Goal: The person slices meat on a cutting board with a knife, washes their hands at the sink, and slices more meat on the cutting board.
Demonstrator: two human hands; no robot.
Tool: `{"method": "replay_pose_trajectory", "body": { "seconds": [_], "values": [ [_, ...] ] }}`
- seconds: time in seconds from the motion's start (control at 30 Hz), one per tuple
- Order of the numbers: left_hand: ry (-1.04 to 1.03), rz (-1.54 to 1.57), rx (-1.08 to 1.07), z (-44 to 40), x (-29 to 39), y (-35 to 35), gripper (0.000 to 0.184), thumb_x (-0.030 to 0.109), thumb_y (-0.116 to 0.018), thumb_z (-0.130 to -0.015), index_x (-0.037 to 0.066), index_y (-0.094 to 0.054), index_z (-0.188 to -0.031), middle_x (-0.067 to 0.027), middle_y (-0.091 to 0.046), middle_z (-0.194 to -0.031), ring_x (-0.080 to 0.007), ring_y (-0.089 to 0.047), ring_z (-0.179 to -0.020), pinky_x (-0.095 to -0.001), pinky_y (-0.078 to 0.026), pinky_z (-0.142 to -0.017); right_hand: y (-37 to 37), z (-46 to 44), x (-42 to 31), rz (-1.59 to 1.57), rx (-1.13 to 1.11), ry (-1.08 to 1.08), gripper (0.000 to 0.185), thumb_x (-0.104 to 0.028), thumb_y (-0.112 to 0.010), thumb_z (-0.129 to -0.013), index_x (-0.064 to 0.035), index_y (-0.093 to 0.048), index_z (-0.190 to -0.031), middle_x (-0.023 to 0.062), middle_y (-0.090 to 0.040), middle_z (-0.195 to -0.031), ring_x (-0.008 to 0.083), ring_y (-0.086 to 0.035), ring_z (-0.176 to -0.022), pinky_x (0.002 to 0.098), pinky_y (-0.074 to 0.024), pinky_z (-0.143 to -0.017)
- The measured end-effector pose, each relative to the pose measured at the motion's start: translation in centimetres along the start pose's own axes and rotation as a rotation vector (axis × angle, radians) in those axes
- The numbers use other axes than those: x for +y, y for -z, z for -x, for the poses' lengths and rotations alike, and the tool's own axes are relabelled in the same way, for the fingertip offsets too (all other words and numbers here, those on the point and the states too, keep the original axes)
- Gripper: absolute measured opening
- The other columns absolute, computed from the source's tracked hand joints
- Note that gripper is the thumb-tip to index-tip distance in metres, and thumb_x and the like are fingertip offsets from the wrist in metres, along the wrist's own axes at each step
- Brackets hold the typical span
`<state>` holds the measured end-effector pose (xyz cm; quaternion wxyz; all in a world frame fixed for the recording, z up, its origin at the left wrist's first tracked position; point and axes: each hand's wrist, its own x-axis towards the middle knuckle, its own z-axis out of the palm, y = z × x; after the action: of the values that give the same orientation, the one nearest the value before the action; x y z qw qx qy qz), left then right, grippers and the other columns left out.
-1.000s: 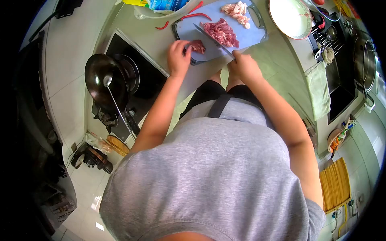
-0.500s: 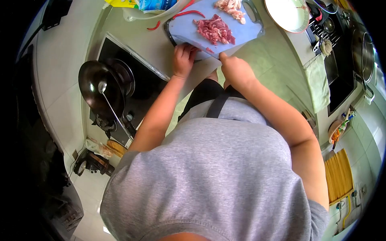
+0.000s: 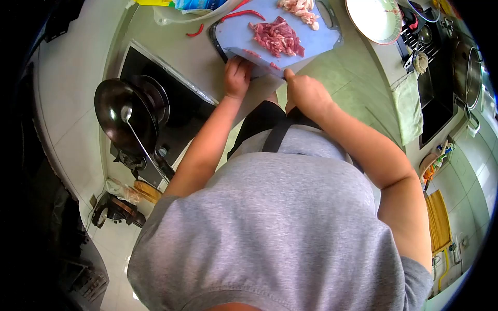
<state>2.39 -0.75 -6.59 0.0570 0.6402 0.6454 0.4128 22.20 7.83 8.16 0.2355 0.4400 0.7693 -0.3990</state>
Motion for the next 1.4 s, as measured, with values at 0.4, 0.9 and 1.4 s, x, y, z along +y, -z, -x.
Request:
{"method": "replay_pose_trajectory", "body": {
  "seconds": [0.4,0.9,1.4],
  "values": [
    [-0.005,0.034,-0.045,0.8,-0.8,-0.5,0.017,0.008,-0.073,-0.084,0.003,-0.072,-0.1,-0.0143,-0.067,-0.104,-0.0366,-0.063,-0.096,-0.046,-0.052,-0.085,-3.0,-4.8,1.3,0.068,0.124,0.147,0.025,-0.012,-0.046,-0.095,-0.0017,-0.053,-0.117,0.0226,-0.07,-0.091,0.0409,-0.069,-0.089,0.0512,-0.0539,-0.073],
    [-0.054,0.014,-0.083,0.0,0.5,0.0,0.022,0.004,-0.074,-0.08,0.01,-0.073,-0.102,-0.0066,-0.066,-0.103,-0.0278,-0.064,-0.092,-0.0398,-0.053,-0.08,-0.6,-5.2,1.4,0.052,0.176,0.128,0.024,-0.006,-0.051,-0.089,-0.0049,-0.058,-0.112,0.0217,-0.07,-0.088,0.0399,-0.069,-0.087,0.0508,-0.0554,-0.072],
    [-0.012,0.017,-0.052,0.0,1.0,0.3,0.022,0.004,-0.073,-0.08,0.008,-0.072,-0.102,-0.0061,-0.065,-0.102,-0.0283,-0.062,-0.093,-0.0397,-0.053,-0.081,0.2,-1.8,0.9,0.038,0.045,0.015,0.025,-0.01,-0.049,-0.093,-0.0059,-0.056,-0.117,0.0229,-0.069,-0.094,0.0409,-0.068,-0.09,0.0511,-0.0536,-0.077]
  ]
}}
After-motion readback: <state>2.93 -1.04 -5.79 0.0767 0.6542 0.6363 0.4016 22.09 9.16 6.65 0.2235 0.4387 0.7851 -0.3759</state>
